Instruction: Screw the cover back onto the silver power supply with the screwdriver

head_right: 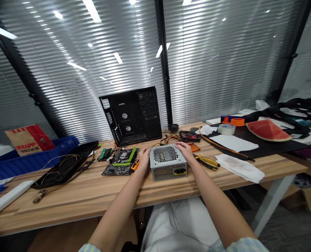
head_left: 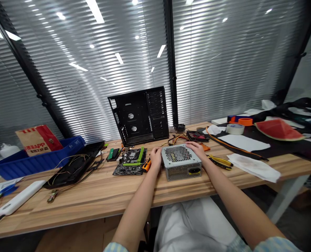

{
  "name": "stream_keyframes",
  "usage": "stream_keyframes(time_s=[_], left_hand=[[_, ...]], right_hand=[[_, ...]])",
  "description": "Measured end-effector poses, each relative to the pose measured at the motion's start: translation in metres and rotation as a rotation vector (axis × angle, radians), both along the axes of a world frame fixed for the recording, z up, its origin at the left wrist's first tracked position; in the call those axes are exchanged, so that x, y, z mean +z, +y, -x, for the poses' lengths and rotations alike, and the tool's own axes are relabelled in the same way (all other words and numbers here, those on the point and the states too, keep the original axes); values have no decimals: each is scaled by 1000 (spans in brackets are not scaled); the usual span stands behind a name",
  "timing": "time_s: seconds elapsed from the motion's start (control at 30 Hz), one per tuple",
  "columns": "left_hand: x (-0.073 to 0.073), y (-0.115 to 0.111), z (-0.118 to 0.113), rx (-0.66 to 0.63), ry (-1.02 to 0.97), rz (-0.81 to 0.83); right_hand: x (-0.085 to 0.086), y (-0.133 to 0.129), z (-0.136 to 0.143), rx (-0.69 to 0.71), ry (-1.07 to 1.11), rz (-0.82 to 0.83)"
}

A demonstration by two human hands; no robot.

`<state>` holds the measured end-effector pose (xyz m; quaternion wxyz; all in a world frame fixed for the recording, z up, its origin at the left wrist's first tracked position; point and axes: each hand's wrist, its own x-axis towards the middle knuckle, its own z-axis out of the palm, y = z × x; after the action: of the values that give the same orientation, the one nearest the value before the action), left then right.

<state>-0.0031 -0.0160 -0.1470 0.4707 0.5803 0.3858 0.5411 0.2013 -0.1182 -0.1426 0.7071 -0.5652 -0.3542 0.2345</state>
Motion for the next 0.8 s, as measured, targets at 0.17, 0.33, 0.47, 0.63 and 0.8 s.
stream_keyframes(time_s=[0.17,0.33,0.47,0.63,0.8], left_hand=[[1,-1,0,1,-1,2],[1,-2,1,-9,-4,2],[0,-2,2,-16,-10,1],[-1,-1,1,-22,-13,3],[0,-1,2,-25,-10,3]], right_hand=[[0,0,0,0,6,3],[2,-1,2,-7,2,0],[3,-2,2,-8,-3,-1],[2,-3,2,-5,-9,1],[2,-3,2,-3,-15,4]])
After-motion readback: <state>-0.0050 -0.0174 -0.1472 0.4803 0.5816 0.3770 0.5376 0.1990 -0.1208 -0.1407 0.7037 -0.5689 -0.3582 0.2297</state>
